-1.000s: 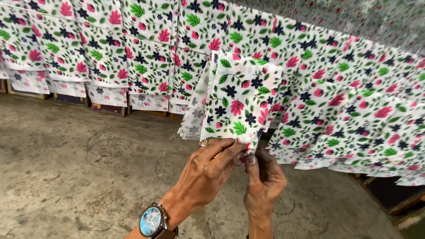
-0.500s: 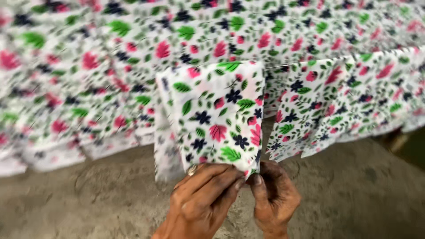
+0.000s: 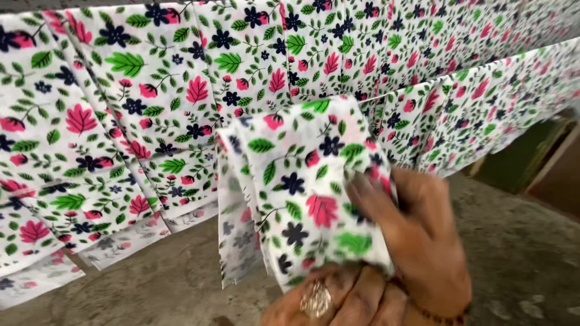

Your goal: The person repeatedly folds small floral-patterned fabric pieces by hand. They pick up each piece, fold it in half, then fold it again into a compact rectangle, and place it back among other folded pieces hanging on a line.

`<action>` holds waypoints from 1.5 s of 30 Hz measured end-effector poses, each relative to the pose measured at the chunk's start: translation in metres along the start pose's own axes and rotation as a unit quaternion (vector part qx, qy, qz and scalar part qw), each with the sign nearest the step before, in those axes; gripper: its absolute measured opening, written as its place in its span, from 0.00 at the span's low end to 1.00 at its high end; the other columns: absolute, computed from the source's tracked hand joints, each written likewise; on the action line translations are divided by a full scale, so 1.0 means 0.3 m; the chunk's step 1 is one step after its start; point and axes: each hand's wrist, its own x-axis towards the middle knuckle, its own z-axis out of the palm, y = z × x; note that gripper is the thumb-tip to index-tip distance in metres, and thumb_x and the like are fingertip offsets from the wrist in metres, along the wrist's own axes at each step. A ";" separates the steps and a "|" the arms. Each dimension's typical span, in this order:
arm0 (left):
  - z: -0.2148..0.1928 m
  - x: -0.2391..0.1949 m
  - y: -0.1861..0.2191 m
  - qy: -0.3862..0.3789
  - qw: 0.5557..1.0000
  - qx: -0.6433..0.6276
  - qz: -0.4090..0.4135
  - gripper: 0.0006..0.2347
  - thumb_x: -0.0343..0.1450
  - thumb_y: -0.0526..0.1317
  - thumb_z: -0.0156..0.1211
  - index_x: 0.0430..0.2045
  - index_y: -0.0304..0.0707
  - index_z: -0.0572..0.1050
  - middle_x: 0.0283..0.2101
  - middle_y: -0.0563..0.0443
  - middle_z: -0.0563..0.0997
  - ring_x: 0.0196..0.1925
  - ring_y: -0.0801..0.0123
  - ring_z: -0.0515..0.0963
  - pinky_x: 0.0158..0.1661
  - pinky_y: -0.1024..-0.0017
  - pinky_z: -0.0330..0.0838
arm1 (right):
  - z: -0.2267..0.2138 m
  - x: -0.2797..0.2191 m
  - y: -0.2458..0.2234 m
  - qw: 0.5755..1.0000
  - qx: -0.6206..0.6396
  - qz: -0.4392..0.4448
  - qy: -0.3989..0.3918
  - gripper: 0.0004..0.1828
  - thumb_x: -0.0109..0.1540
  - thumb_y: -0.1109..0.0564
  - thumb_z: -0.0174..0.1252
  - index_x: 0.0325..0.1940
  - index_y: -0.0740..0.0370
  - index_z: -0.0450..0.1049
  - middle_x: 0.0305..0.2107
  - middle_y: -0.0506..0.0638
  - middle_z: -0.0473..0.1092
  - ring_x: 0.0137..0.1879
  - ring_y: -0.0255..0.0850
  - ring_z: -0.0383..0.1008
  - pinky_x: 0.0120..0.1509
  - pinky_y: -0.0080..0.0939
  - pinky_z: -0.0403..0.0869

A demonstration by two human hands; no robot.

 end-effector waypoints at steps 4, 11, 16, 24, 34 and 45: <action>0.132 0.114 0.013 0.295 0.800 -0.447 -0.271 0.04 0.73 0.46 0.56 0.36 0.53 0.75 0.37 0.63 0.77 0.35 0.72 0.70 0.35 0.65 0.63 | -0.003 0.194 0.075 0.928 0.319 0.184 -0.061 0.24 0.62 0.54 0.67 0.14 0.50 0.64 0.10 0.39 0.55 0.18 0.30 0.53 0.24 0.33 0.61; 0.097 0.038 -0.244 0.320 0.604 -0.547 -0.483 0.12 0.71 0.43 0.63 0.43 0.36 0.78 0.41 0.49 0.84 0.37 0.67 0.86 0.36 0.72 0.85 | -0.047 0.247 0.040 0.919 0.276 0.280 0.038 0.13 0.55 0.57 0.71 0.38 0.63 0.75 0.33 0.50 0.77 0.41 0.39 0.81 0.49 0.32 0.83; 0.122 0.073 -0.277 0.315 0.585 -0.572 -0.482 0.14 0.75 0.45 0.55 0.44 0.30 0.77 0.40 0.42 0.83 0.37 0.63 0.83 0.36 0.69 0.83 | -0.103 0.349 0.080 0.948 0.186 0.246 -0.082 0.24 0.58 0.47 0.62 0.52 0.67 0.74 0.50 0.55 0.77 0.60 0.44 0.81 0.72 0.39 0.77; 0.072 0.104 -0.318 0.255 0.551 -0.627 -0.487 0.21 0.74 0.54 0.48 0.44 0.33 0.78 0.26 0.53 0.78 0.25 0.68 0.77 0.24 0.68 0.74 | -0.079 0.338 0.085 0.899 0.328 0.275 -0.091 0.13 0.55 0.52 0.67 0.42 0.55 0.79 0.43 0.45 0.80 0.59 0.37 0.81 0.76 0.42 0.75; 0.228 0.213 -0.363 0.254 0.643 -0.455 -0.562 0.11 0.73 0.44 0.66 0.36 0.32 0.81 0.45 0.40 0.78 0.45 0.56 0.75 0.39 0.64 0.72 | -0.042 0.420 -0.005 0.709 0.605 0.359 -0.057 0.11 0.69 0.62 0.59 0.53 0.71 0.77 0.22 0.51 0.76 0.25 0.38 0.79 0.26 0.33 0.84; 0.322 -0.131 -0.529 0.246 0.686 -0.346 -0.590 0.09 0.81 0.40 0.58 0.36 0.32 0.72 0.40 0.42 0.78 0.41 0.57 0.75 0.45 0.60 0.69 | 0.037 0.455 -0.075 0.615 0.648 0.448 -0.009 0.12 0.69 0.64 0.57 0.56 0.68 0.80 0.23 0.53 0.73 0.28 0.38 0.71 0.35 0.38 0.75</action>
